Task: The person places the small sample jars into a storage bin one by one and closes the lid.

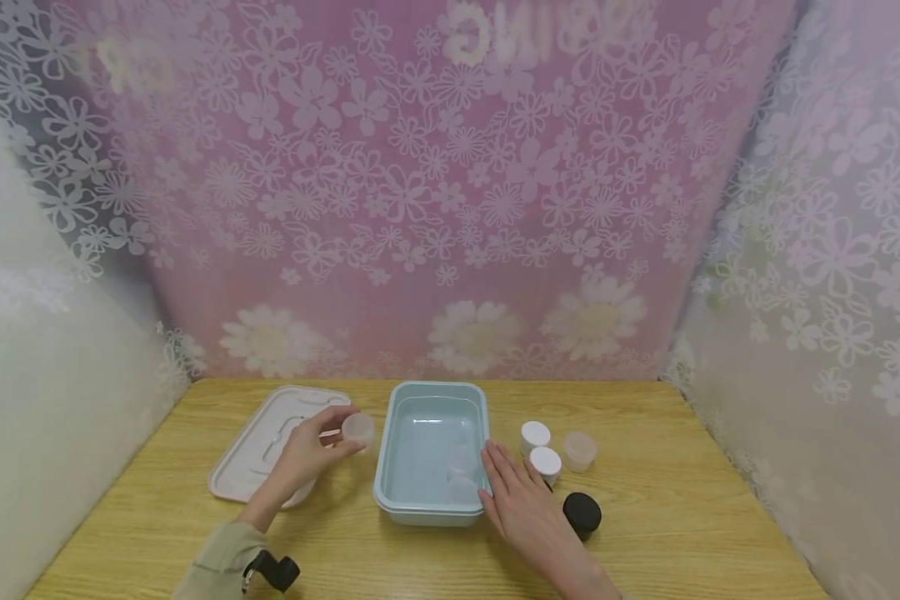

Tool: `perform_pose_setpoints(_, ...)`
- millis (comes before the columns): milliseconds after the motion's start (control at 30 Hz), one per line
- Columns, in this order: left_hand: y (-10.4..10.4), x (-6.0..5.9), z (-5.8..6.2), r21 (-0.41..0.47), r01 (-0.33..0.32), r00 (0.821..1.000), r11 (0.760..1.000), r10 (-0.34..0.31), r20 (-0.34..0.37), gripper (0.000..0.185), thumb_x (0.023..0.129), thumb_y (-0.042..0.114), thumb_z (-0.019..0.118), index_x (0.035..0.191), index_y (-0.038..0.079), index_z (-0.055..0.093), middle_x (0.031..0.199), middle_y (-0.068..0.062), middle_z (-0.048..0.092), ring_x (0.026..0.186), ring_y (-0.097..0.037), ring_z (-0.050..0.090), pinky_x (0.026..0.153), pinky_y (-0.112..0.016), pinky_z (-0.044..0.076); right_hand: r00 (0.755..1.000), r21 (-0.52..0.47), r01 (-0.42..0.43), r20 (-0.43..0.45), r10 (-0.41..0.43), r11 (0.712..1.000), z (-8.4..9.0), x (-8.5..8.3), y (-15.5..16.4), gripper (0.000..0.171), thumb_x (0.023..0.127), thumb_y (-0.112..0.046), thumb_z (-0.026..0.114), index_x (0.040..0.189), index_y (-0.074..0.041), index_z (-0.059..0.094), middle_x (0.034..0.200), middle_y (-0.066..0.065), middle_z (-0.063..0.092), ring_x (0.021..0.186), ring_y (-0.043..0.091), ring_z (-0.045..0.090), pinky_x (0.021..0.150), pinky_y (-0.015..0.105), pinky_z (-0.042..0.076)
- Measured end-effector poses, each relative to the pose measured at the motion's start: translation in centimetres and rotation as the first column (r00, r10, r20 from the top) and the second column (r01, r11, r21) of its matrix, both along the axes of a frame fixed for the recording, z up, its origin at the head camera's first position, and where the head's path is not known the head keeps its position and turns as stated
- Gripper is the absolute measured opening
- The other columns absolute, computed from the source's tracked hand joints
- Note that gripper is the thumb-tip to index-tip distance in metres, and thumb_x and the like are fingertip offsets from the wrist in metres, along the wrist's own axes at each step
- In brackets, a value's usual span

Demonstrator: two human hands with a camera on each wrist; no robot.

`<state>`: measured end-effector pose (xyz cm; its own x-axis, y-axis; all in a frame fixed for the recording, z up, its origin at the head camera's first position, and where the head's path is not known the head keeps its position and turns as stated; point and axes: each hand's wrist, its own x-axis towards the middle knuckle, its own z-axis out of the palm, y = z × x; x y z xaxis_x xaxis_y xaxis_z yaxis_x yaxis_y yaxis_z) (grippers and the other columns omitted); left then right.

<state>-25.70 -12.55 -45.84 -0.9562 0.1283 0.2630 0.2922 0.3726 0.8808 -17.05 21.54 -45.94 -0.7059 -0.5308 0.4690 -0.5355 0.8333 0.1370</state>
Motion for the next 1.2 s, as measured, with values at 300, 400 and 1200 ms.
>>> perform_pose_setpoints(300,1.1,-0.5,1.3,-0.008,0.002,1.000,1.000,-0.003,-0.006,0.050,0.083,0.014,0.085,0.130,0.013,0.068,0.123,-0.008,0.067,0.115,-0.028,0.063,0.097,-0.042,0.057,1.000,0.005,-0.001,-0.001,0.001,1.000,0.0,0.0,0.0,0.060,0.097,-0.027,0.068,0.145,0.005,0.051,0.150,0.017,0.051,0.136,0.032,0.052,0.107,0.051,0.048)
perform_pose_setpoints(400,1.5,-0.7,1.7,-0.014,-0.006,1.000,1.000,0.006,-0.027,0.050,0.083,0.013,0.085,0.129,0.010,0.068,0.123,-0.010,0.067,0.115,-0.029,0.063,0.097,-0.044,0.057,1.000,0.005,-0.002,0.004,0.002,1.000,0.0,0.0,0.0,0.060,0.097,-0.027,0.067,0.145,0.005,0.051,0.150,0.017,0.051,0.136,0.032,0.052,0.107,0.051,0.048)
perform_pose_setpoints(1200,5.9,-1.7,4.1,0.037,0.095,0.995,0.995,-0.093,-0.035,0.050,0.085,0.012,0.084,0.131,0.007,0.066,0.125,-0.012,0.066,0.117,-0.032,0.063,0.099,-0.043,0.056,0.997,-0.011,0.017,0.070,-0.016,1.000,0.1,0.1,-0.2,0.058,0.101,-0.027,0.062,0.148,0.005,0.048,0.153,0.017,0.048,0.139,0.032,0.048,0.109,0.054,0.045)
